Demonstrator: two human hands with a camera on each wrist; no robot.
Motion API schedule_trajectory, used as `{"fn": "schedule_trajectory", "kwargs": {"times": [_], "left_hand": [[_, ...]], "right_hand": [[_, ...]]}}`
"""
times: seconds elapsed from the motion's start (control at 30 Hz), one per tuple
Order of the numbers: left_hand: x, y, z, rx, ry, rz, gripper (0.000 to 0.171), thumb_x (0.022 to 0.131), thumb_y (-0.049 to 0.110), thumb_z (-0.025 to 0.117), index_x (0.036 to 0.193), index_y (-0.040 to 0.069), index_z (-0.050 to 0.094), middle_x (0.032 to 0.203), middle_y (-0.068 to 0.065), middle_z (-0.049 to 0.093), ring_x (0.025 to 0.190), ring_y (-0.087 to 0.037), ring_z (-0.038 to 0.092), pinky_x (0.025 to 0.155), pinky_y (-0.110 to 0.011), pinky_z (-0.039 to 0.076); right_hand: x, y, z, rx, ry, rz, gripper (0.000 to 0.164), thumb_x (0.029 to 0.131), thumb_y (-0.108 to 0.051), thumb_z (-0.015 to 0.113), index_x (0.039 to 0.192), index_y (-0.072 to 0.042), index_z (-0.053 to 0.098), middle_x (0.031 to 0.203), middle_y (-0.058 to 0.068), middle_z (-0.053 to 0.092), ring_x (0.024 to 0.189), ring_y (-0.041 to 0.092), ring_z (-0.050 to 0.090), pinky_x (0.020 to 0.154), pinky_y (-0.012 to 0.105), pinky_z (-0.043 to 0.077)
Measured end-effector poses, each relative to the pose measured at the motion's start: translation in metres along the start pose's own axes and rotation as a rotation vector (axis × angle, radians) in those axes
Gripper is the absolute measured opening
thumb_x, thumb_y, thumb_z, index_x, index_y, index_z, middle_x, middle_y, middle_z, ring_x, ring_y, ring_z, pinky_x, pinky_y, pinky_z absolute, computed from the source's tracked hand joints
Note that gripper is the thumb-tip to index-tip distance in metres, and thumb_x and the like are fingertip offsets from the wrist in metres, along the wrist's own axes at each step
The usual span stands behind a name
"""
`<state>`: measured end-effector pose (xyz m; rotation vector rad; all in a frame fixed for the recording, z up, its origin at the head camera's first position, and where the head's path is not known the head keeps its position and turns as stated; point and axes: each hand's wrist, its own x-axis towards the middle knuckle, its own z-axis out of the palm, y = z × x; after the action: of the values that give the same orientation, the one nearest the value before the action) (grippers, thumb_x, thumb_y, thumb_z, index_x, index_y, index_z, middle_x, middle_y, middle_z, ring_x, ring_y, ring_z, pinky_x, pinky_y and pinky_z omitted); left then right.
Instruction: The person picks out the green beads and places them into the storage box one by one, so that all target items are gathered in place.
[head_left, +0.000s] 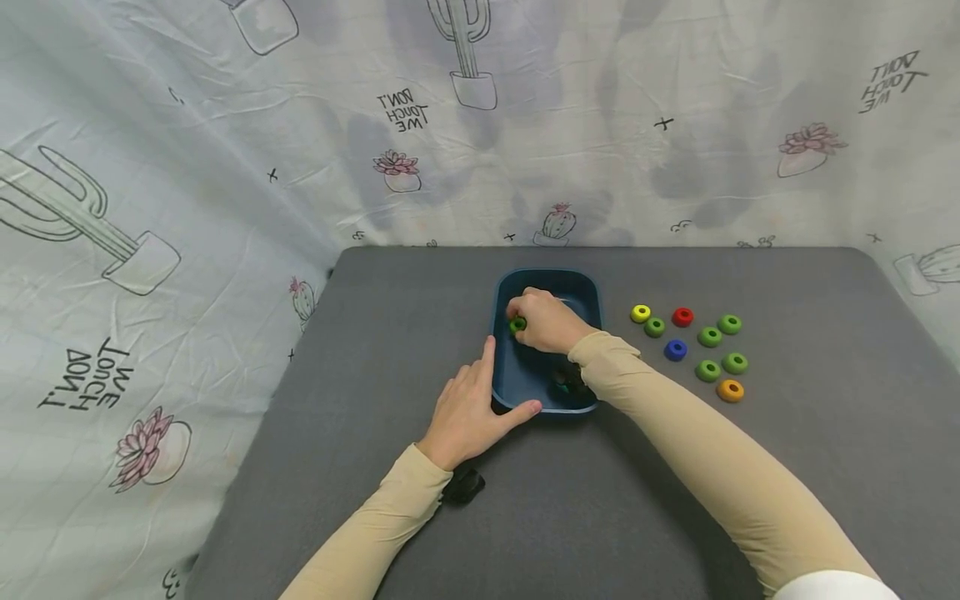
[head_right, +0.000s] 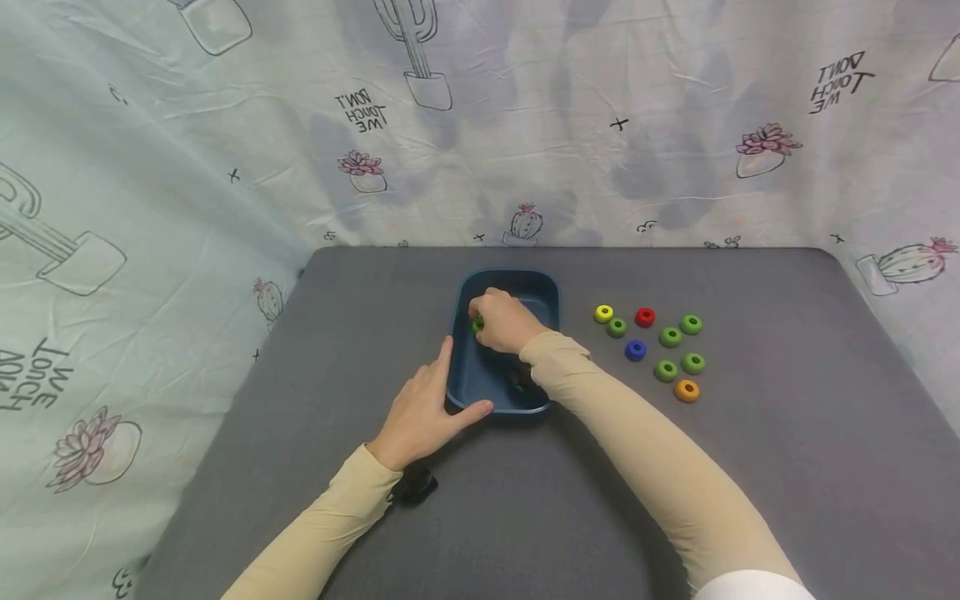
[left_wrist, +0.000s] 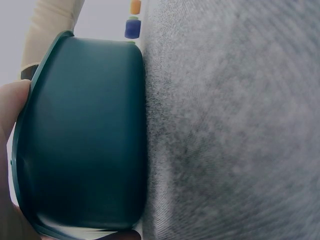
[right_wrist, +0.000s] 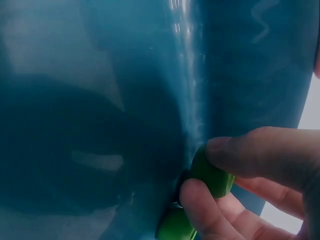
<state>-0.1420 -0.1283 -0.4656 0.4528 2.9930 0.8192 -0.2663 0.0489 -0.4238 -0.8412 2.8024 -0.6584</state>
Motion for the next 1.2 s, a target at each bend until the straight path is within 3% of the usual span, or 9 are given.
{"fn": "schedule_trajectory", "kwargs": {"times": [0.9, 1.2], "left_hand": [[0.0001, 0.0013, 0.0011, -0.003, 0.011, -0.002, 0.117, 0.088, 0.08, 0.059, 0.169, 0.01, 0.01, 0.151, -0.017, 0.056, 0.12, -0.032, 0.059, 0.099, -0.052, 0.049], [0.0002, 0.0009, 0.0014, -0.002, 0.01, -0.001, 0.117, 0.088, 0.08, 0.059, 0.169, 0.01, 0.01, 0.147, -0.016, 0.059, 0.117, -0.03, 0.06, 0.098, -0.051, 0.049]], "right_hand": [[0.0041, 0.0054, 0.0036, 0.004, 0.02, 0.032, 0.028, 0.096, -0.005, 0.071, 0.124, -0.001, 0.072, 0.119, 0.019, 0.066, 0.101, 0.031, 0.066, 0.09, 0.043, 0.058], [-0.0014, 0.0038, -0.0053, 0.032, 0.032, 0.031, 0.03, 0.096, -0.005, 0.072, 0.125, -0.001, 0.071, 0.116, 0.019, 0.066, 0.102, 0.032, 0.066, 0.088, 0.043, 0.058]]}}
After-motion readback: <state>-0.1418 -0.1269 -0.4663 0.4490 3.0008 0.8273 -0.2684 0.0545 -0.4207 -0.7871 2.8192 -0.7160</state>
